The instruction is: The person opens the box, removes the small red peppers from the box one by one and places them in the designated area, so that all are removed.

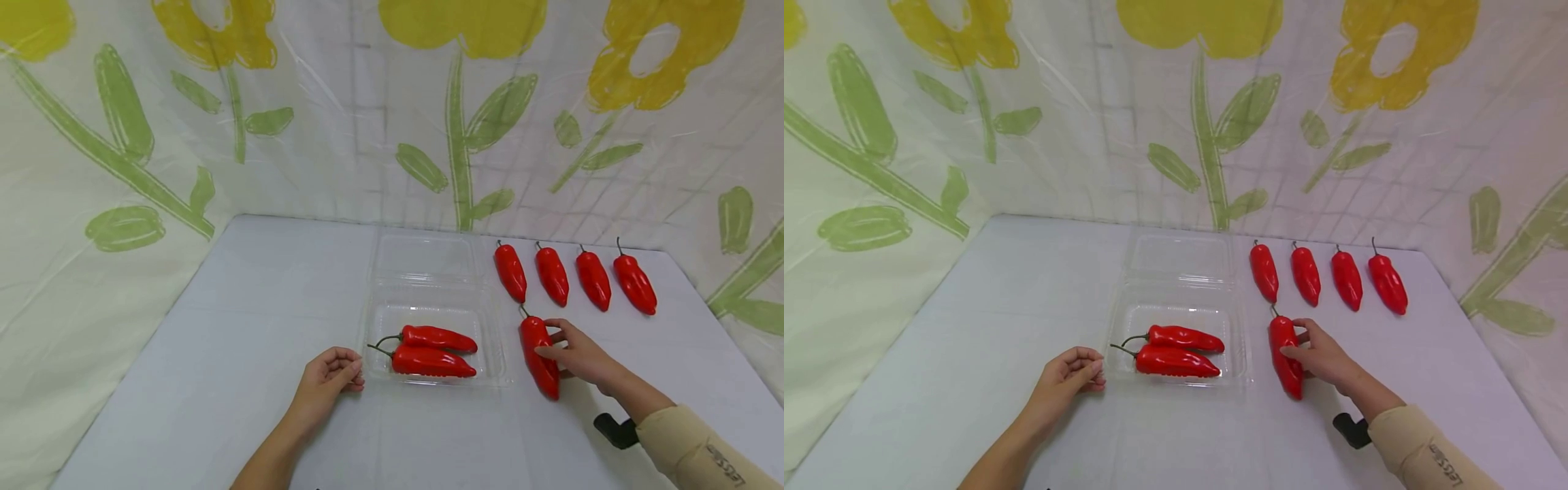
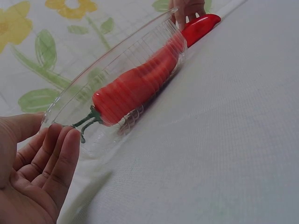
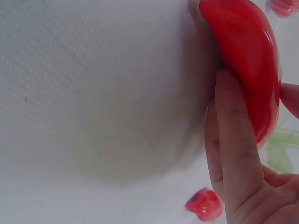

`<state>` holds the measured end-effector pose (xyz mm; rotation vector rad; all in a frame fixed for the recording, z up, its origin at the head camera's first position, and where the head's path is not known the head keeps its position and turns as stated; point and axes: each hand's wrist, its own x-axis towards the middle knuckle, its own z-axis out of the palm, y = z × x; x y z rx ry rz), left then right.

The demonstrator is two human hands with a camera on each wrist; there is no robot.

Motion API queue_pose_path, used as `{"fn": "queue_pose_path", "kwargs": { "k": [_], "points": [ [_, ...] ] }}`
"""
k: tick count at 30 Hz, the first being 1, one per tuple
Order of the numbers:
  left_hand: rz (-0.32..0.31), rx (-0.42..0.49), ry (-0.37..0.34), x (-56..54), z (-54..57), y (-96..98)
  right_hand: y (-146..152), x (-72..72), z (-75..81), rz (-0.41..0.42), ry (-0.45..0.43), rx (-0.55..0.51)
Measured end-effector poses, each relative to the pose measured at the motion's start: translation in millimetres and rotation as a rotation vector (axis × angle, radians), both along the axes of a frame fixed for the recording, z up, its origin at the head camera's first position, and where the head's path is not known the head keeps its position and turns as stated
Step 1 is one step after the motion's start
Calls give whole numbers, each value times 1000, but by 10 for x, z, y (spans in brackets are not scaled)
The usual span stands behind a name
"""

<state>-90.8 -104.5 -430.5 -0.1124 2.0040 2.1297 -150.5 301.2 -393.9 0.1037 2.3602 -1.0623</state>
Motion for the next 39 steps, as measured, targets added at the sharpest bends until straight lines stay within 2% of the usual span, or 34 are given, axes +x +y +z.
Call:
{"fn": "queue_pose_path", "kwargs": {
  "k": [8,14,18,26,33,39],
  "points": [
    [4,-1,-8,-3,10,2,-21,6,16,-3,-12,-10],
    [6,2,-11,-2,4,1,-16,-6,24,-3,7,21],
    [7,-1,-7,-1,-1,1,-2,-33,71,4,61,36],
    [9,2,-12,-4,0,-2,-8,-126,242,-32,272,112],
    [3,4,-2,-2,1,-2,-17,-199,374,6,328,106],
    [2,1,-3,0,4,-2,-49,-223,424,33,335,98]
  ]
}}
